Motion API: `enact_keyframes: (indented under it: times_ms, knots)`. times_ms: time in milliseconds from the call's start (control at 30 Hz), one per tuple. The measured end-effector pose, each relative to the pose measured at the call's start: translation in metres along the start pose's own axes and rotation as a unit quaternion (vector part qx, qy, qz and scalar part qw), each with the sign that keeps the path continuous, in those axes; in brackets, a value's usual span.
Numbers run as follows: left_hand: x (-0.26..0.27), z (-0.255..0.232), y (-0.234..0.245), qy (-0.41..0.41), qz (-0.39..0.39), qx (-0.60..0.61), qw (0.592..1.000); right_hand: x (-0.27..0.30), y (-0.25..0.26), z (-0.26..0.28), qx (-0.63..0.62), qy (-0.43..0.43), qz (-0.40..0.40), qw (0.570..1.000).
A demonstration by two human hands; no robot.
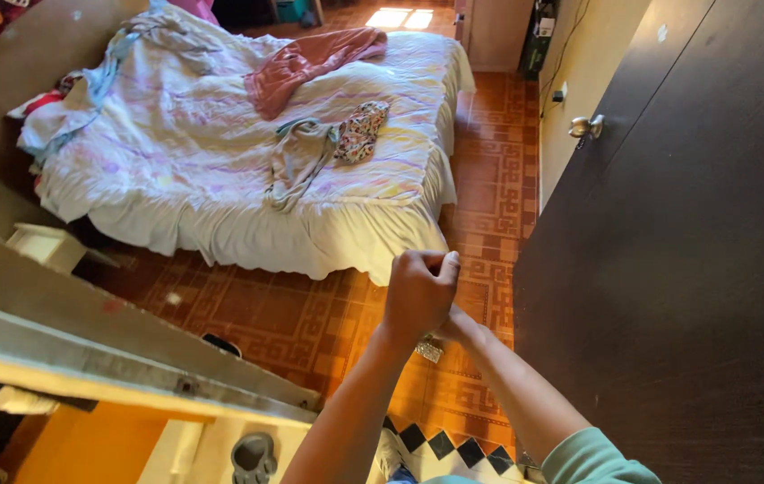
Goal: The person picks up a long wooden handle and a broom head, and then screws the handle into the broom head.
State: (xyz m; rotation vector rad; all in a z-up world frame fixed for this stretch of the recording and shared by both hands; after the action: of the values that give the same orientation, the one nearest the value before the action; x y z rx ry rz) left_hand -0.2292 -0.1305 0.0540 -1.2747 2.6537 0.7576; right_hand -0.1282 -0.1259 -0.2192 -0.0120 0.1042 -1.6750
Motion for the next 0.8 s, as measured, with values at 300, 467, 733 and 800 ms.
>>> enact_keyframes:
  times_ms: [300, 467, 733, 800]
  knots:
    - [0.059, -0.038, -0.009, -0.016, 0.012, 0.09, 0.996, 0.043, 0.003, 0.0, -0.141, -0.011, -0.084, 0.986]
    - [0.078, -0.025, -0.019, -0.038, 0.019, 0.052, 0.998, 0.059, 0.014, 0.014, 0.136, 0.006, -0.063, 0.989]
    - [0.1, -0.013, -0.039, -0.038, 0.047, 0.003, 0.998, 0.094, -0.002, 0.023, 0.196, 0.011, -0.037, 0.98]
    - [0.1, -0.015, -0.036, -0.017, 0.044, -0.004, 0.999, 0.097, -0.011, 0.026, 0.164, 0.016, -0.038, 0.986]
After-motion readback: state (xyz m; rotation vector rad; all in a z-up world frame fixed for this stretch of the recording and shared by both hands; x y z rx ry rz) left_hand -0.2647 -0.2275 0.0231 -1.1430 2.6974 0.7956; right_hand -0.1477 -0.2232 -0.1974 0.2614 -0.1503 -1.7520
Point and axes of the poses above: each hand's wrist, its own x-axis away from the middle knuckle, its own y-axis out of the back of the hand, z = x × y, the point moved 6 cm from there along -x, towards the middle knuckle, and after that the axes turned 5 degrees about -x, right-handed, at the moved point
